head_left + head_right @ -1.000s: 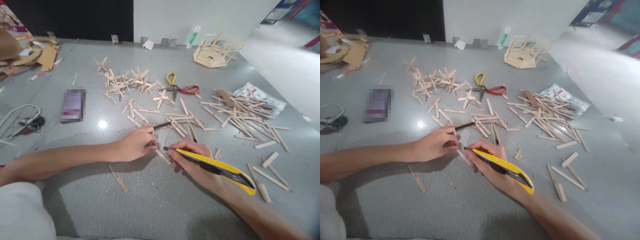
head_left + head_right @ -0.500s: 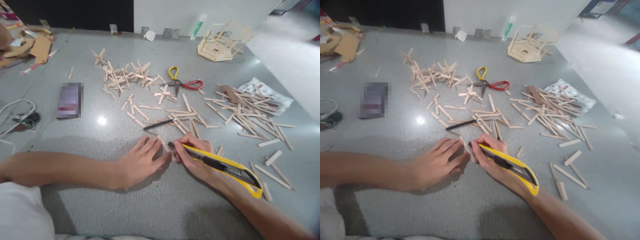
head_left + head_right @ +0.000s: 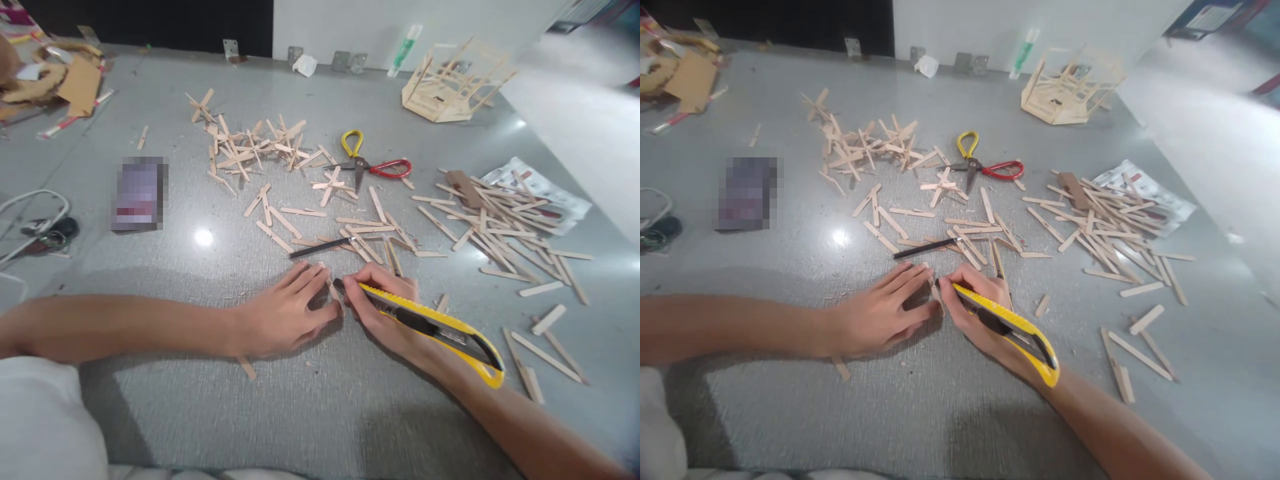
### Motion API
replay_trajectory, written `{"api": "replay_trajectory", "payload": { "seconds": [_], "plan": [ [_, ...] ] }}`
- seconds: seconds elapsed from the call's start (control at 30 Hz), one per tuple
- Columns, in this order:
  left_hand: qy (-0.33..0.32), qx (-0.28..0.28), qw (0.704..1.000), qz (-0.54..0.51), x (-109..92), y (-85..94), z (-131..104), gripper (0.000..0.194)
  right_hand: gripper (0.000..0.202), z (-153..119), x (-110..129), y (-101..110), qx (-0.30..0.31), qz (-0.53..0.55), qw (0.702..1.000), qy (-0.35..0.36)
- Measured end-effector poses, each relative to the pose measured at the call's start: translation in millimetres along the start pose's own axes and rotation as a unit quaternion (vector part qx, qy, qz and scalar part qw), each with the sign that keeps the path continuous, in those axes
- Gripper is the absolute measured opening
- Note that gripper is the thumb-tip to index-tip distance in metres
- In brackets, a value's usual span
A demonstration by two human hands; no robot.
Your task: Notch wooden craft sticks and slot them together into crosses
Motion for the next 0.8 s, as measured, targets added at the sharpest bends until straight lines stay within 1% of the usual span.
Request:
{"api": "replay_trajectory", "payload": {
  "seconds": [0.13,0.3,0.47,0.67,0.8],
  "plan": [
    [-0.009,-0.009,1.0,0.004,0.1,-2.0,-0.5,0.039,0.032,0.9,0.9,-0.5,0.011,0.007,1.0,-0.002],
    [-0.01,-0.008,1.0,0.011,-1.3,-1.8,-0.2,0.046,0.031,1.5,-1.2,-1.4,0.016,0.006,1.0,0.0],
    [-0.013,-0.009,0.999,0.041,-0.6,-1.6,1.3,0.046,0.031,1.6,-2.2,-2.3,0.022,0.01,1.0,-0.001],
    [-0.039,-0.018,0.996,0.084,0.5,-1.1,2.9,0.048,0.032,0.8,-1.0,-2.3,0.025,0.002,1.0,0.004],
    [-0.056,-0.009,0.994,0.096,2.3,2.1,5.1,0.05,0.034,1.3,-4.5,-4.6,0.022,-0.015,1.0,0.017]
  ]
}}
Point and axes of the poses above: each hand's wrist, its own z-axis towards the middle knuckle, its own y-axis out of the back of the hand, x = y × z, the point moved 1 cm from there along z, towards the middle knuckle, and after that the axes turned 7 degrees about -y, right-handed, at the moved point
